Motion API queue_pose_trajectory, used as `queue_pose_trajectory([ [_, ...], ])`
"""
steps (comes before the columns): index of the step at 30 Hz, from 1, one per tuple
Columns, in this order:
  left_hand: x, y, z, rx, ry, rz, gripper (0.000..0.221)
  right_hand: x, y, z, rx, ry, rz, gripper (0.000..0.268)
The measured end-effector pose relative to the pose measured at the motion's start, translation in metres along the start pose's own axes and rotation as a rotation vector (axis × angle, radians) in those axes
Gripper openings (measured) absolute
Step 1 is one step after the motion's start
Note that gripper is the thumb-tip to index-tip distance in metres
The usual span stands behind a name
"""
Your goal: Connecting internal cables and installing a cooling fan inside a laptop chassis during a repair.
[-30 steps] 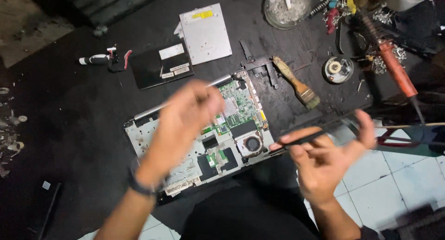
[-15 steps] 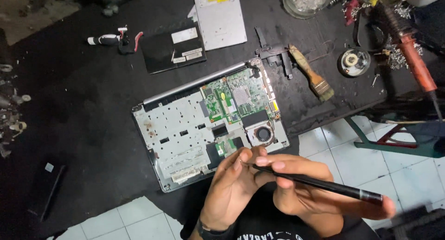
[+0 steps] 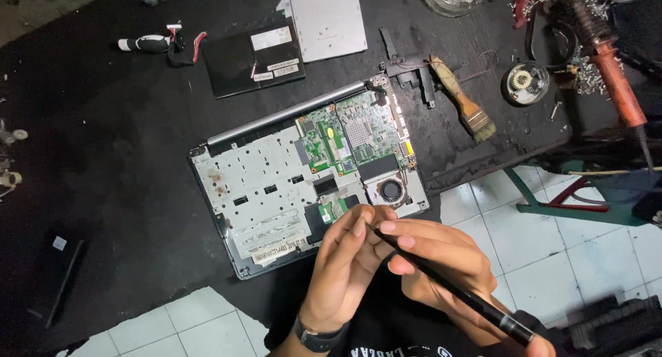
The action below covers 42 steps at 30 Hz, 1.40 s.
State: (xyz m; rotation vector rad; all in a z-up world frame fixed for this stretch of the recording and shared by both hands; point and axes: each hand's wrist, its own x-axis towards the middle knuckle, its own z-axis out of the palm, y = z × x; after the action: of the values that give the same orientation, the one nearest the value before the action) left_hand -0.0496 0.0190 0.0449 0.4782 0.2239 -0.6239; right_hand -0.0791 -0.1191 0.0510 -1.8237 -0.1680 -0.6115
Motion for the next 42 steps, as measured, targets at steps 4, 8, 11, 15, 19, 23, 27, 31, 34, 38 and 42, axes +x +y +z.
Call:
queue_pose_trajectory([
  [4,0.005,0.005,-0.001,0.062,0.003,-0.012,0.018,0.01,-0.007,-0.005,0.073,-0.052,0.002,0.023],
  [8,0.009,0.007,-0.004,0.159,0.0,-0.023,0.017,0.014,-0.012,-0.008,-0.037,-0.029,0.12,0.018],
  [11,0.011,0.008,-0.006,0.223,-0.003,-0.018,0.021,0.007,-0.002,-0.008,-0.025,-0.011,0.095,0.022],
  [15,0.012,0.01,-0.001,0.267,-0.027,0.03,0.02,-0.008,0.013,-0.009,0.006,0.027,0.107,0.027],
  [19,0.013,0.006,-0.001,0.214,-0.022,0.038,0.02,-0.01,0.015,-0.001,0.331,0.129,0.131,0.035],
  [23,0.015,0.003,0.002,0.155,-0.023,0.107,0.021,-0.005,0.011,0.001,0.123,0.031,0.089,0.033],
  [27,0.016,-0.004,0.001,0.174,0.027,0.114,0.016,-0.016,0.021,0.001,0.187,0.119,0.155,0.024],
  [31,0.014,-0.001,0.001,0.249,0.032,0.13,0.015,-0.012,0.018,-0.002,0.085,0.126,0.116,0.026],
  [34,0.016,0.001,0.001,0.307,0.041,0.16,0.013,-0.01,0.015,-0.005,0.067,0.092,0.173,0.024],
  [38,0.017,0.002,0.003,0.294,0.072,0.132,0.022,-0.007,0.014,-0.003,0.095,0.138,0.222,0.025],
  [42,0.018,0.004,0.008,0.291,0.07,0.126,0.023,-0.006,0.016,-0.003,0.158,0.134,0.198,0.023],
])
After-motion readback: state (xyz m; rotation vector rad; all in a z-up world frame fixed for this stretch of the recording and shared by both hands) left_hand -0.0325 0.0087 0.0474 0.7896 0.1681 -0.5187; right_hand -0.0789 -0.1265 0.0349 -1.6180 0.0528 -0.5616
